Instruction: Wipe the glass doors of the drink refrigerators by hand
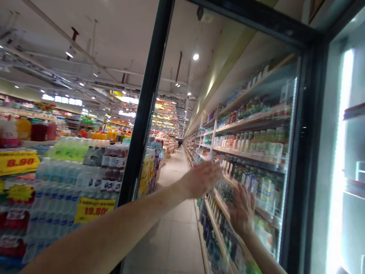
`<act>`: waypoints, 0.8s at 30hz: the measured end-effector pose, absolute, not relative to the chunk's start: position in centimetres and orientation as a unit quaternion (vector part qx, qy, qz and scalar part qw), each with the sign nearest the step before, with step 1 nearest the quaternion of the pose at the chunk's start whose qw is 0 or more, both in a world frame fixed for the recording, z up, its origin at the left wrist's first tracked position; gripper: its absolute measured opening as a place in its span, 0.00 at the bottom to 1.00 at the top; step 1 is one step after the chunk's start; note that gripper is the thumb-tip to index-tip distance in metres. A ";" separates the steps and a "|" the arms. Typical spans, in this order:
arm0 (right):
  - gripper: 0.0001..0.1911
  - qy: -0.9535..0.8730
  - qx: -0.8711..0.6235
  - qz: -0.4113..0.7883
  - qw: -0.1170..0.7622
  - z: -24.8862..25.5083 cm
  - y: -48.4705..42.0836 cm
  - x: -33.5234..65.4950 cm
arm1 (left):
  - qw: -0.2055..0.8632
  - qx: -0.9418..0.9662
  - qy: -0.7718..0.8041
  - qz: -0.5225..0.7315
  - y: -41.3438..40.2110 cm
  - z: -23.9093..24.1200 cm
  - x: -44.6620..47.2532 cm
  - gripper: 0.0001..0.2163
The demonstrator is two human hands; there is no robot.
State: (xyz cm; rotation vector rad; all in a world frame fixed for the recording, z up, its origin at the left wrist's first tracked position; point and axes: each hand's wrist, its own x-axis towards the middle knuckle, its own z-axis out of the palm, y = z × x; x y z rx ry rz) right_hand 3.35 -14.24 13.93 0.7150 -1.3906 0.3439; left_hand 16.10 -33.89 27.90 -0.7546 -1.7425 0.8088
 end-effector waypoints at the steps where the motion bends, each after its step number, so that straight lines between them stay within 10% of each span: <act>1: 0.33 -0.627 0.318 0.159 0.694 13.9 -14.2 3.3 | 0.477 -0.374 -0.707 0.365 -34.0 27.4 16.0 0.17; 8: 0.33 -0.620 0.315 0.169 0.698 14.0 -14.3 3.5 | 0.591 -0.198 -0.738 0.257 -35.0 29.8 16.5 0.21; 13: 0.33 -0.620 0.314 0.161 0.700 14.1 -14.4 3.5 | 0.435 -0.422 -0.694 0.389 -33.8 27.8 15.7 0.16; 19: 0.33 -0.620 0.314 0.162 0.701 14.2 -14.3 3.6 | 0.579 -0.217 -0.744 0.253 -34.0 34.4 15.7 0.18; 24: 0.33 -0.618 0.315 0.146 0.706 14.3 -14.3 3.7 | 0.502 -0.354 -0.716 0.331 -33.1 31.0 15.3 0.16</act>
